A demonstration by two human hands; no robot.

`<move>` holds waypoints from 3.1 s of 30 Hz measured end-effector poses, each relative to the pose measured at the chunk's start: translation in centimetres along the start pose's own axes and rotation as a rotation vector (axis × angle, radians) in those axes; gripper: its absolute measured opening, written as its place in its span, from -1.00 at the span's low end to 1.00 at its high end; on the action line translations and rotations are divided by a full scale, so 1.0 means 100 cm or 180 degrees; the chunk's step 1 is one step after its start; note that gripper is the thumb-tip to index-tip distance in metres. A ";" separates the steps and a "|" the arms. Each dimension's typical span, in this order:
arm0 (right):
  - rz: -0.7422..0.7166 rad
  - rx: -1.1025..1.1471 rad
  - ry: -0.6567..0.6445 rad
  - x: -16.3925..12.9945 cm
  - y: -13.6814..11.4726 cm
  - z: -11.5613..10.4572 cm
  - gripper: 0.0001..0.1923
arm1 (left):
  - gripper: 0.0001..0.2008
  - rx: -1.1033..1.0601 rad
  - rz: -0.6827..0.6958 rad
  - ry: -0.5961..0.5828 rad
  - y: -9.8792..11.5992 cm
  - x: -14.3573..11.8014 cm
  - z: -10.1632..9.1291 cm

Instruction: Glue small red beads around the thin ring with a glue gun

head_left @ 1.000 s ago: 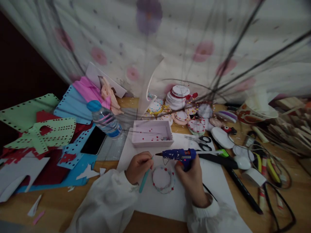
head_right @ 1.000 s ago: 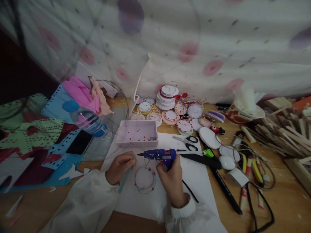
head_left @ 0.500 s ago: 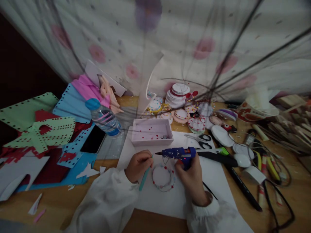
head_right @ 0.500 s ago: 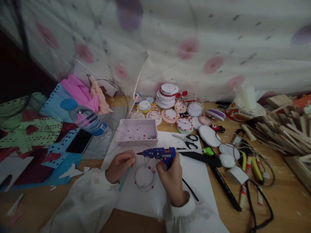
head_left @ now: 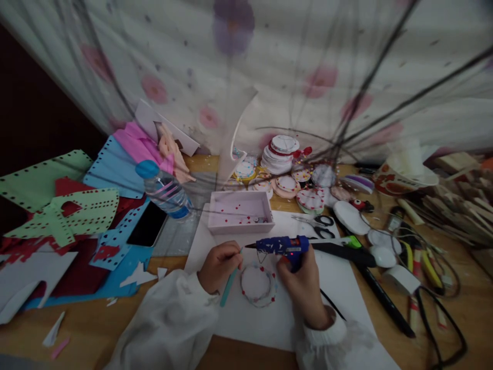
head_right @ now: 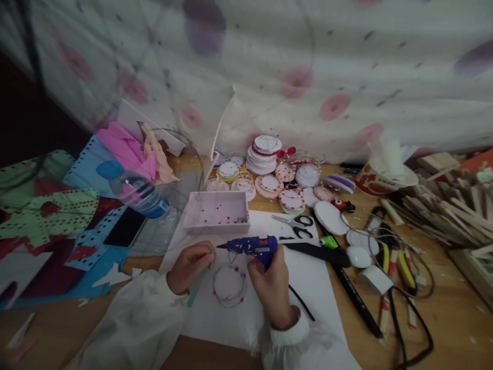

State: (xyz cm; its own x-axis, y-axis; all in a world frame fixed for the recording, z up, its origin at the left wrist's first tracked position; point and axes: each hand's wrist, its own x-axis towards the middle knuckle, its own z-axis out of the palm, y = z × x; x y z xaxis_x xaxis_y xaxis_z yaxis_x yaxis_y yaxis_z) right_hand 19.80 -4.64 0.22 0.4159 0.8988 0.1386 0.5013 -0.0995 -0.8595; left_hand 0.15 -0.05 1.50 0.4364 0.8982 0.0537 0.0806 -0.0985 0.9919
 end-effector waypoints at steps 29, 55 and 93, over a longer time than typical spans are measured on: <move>-0.0146 -0.0010 -0.0048 -0.001 0.001 -0.001 -0.70 | -0.69 -0.0066 0.0043 -0.0014 -0.002 0.000 -0.001; 0.0182 0.0087 0.0280 0.006 0.009 -0.005 -0.56 | -0.69 -0.0110 0.0033 0.0005 -0.003 0.000 0.000; -0.2962 -0.0050 0.0371 -0.027 -0.007 -0.013 -0.75 | -0.67 0.0429 -0.0929 0.0638 0.066 -0.007 0.080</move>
State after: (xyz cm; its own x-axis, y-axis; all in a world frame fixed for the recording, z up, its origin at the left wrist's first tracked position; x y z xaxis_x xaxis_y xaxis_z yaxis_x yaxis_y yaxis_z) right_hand 19.29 -7.53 1.08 -0.0846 0.5716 0.8161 0.6805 0.6315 -0.3718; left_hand 7.54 -4.70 7.10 0.1946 0.9614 -0.1943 0.2989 0.1306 0.9453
